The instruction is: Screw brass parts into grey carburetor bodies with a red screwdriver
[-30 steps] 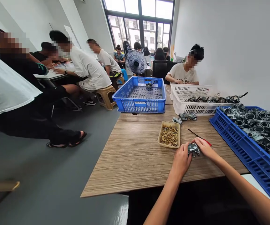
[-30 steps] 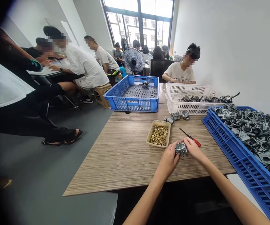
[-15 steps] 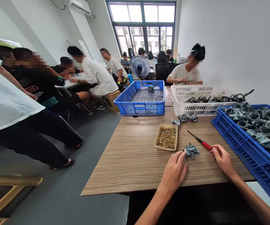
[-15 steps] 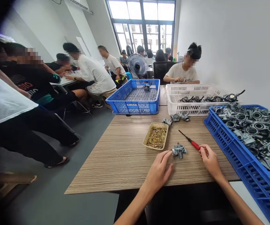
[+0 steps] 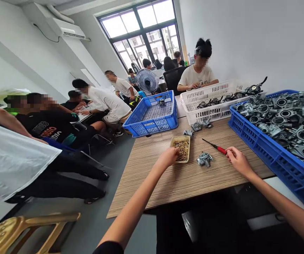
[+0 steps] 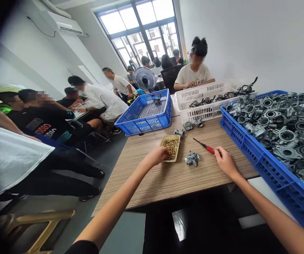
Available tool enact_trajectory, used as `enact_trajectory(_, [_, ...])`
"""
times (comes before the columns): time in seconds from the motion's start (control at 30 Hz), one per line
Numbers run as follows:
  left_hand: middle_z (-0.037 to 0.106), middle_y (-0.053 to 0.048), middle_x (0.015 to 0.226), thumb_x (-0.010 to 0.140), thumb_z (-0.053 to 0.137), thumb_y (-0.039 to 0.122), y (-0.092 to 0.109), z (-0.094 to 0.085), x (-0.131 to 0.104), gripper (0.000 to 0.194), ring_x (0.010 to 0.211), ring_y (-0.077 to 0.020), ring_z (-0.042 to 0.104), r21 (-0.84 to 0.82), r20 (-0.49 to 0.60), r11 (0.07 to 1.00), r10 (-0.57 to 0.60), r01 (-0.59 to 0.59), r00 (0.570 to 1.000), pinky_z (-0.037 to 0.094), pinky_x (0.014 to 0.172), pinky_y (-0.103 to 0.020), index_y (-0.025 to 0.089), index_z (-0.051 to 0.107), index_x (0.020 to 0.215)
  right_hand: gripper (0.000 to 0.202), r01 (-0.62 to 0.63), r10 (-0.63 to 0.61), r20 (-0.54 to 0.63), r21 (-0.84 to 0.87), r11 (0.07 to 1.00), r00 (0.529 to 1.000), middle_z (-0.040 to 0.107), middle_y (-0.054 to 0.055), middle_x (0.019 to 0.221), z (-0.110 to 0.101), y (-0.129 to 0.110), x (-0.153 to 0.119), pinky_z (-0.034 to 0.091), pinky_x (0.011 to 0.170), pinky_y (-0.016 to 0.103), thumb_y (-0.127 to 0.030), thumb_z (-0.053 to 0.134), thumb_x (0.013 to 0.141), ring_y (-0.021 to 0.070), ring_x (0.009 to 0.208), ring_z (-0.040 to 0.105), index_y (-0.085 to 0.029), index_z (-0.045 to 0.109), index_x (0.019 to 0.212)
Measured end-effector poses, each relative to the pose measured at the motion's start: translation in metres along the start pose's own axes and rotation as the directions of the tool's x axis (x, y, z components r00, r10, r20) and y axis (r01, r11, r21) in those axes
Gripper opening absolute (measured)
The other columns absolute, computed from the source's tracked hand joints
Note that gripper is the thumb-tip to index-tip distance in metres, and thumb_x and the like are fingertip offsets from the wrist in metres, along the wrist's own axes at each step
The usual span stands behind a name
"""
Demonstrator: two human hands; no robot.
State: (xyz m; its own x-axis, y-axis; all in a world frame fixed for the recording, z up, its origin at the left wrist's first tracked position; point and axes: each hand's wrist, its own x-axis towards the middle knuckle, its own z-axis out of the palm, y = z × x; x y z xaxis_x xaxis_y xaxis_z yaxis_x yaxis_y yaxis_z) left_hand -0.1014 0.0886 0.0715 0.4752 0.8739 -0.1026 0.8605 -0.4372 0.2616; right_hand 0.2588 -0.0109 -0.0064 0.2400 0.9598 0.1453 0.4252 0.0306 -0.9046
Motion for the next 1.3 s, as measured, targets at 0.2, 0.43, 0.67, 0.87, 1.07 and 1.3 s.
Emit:
enact_trajectory(0.2, [0.076, -0.004, 0.088, 0.077, 0.06, 0.004, 0.003, 0.004, 0.006, 0.025, 0.086, -0.0207, 0.07, 0.018, 0.049, 1.0, -0.015, 0.015, 0.999, 0.049, 0.076, -0.027, 0.021, 0.075, 0.087, 0.034, 0.019, -0.019, 0.001, -0.06, 0.998, 1.0, 0.07, 0.006, 0.076, 0.001, 0.002, -0.001, 0.051, 0.065, 0.036, -0.056, 0.046, 0.093, 0.0239, 0.067, 0.065, -0.026, 0.062, 0.09])
enact_trajectory(0.43, [0.074, -0.001, 0.079, 0.077, 0.064, 0.006, 0.003, 0.002, 0.013, 0.017, 0.075, -0.016, 0.066, 0.0, 0.076, 0.999, -0.034, 0.035, 0.996, 0.045, 0.065, -0.024, 0.018, 0.073, 0.084, 0.032, 0.04, -0.04, -0.008, -0.081, 0.996, 0.999, 0.071, 0.006, 0.075, 0.001, 0.004, 0.0, 0.05, 0.066, 0.035, -0.053, 0.046, 0.094, 0.0241, 0.067, 0.066, -0.026, 0.062, 0.088])
enact_trajectory(0.67, [0.071, 0.0, 0.072, 0.073, 0.063, 0.004, 0.005, 0.004, 0.014, 0.02, 0.067, -0.0144, 0.062, 0.001, 0.067, 0.998, -0.057, 0.057, 0.996, 0.041, 0.061, -0.024, 0.018, 0.073, 0.081, 0.03, 0.066, -0.066, 0.004, -0.093, 0.993, 0.998, 0.071, 0.005, 0.075, 0.0, 0.004, 0.0, 0.048, 0.066, 0.033, -0.05, 0.045, 0.095, 0.0227, 0.068, 0.066, -0.025, 0.061, 0.089])
enact_trajectory(0.87, [0.07, -0.002, 0.072, 0.082, 0.06, 0.012, 0.004, -0.005, 0.015, 0.016, 0.068, -0.0149, 0.061, 0.006, 0.008, 1.0, -0.03, 0.03, 1.0, 0.042, 0.064, -0.025, 0.018, 0.075, 0.079, 0.028, 0.09, -0.09, -0.002, -0.083, 0.992, 0.996, 0.07, 0.004, 0.074, 0.001, 0.006, 0.0, 0.046, 0.065, 0.032, -0.047, 0.045, 0.096, 0.0223, 0.068, 0.065, -0.025, 0.06, 0.087])
enact_trajectory(1.07, [0.073, -0.003, 0.077, 0.093, 0.06, 0.024, 0.011, -0.004, 0.021, 0.02, 0.07, -0.0156, 0.061, -0.029, -0.065, 1.0, -0.001, -0.001, 0.998, 0.043, 0.067, -0.026, 0.019, 0.077, 0.085, 0.027, 0.108, -0.109, -0.01, -0.095, 0.99, 0.994, 0.07, 0.004, 0.073, 0.001, 0.004, -0.001, 0.045, 0.067, 0.032, -0.045, 0.045, 0.096, 0.022, 0.068, 0.065, -0.025, 0.059, 0.086])
enact_trajectory(1.3, [0.075, -0.002, 0.079, 0.09, 0.063, 0.017, 0.018, 0.007, 0.024, 0.016, 0.071, -0.0156, 0.064, -0.086, -0.104, 0.995, 0.034, -0.043, 0.994, 0.047, 0.07, -0.025, 0.019, 0.079, 0.087, 0.027, 0.11, -0.111, -0.006, -0.098, 0.989, 0.994, 0.069, 0.003, 0.071, 0.001, 0.002, -0.002, 0.045, 0.065, 0.032, -0.046, 0.044, 0.096, 0.022, 0.065, 0.063, -0.026, 0.059, 0.085])
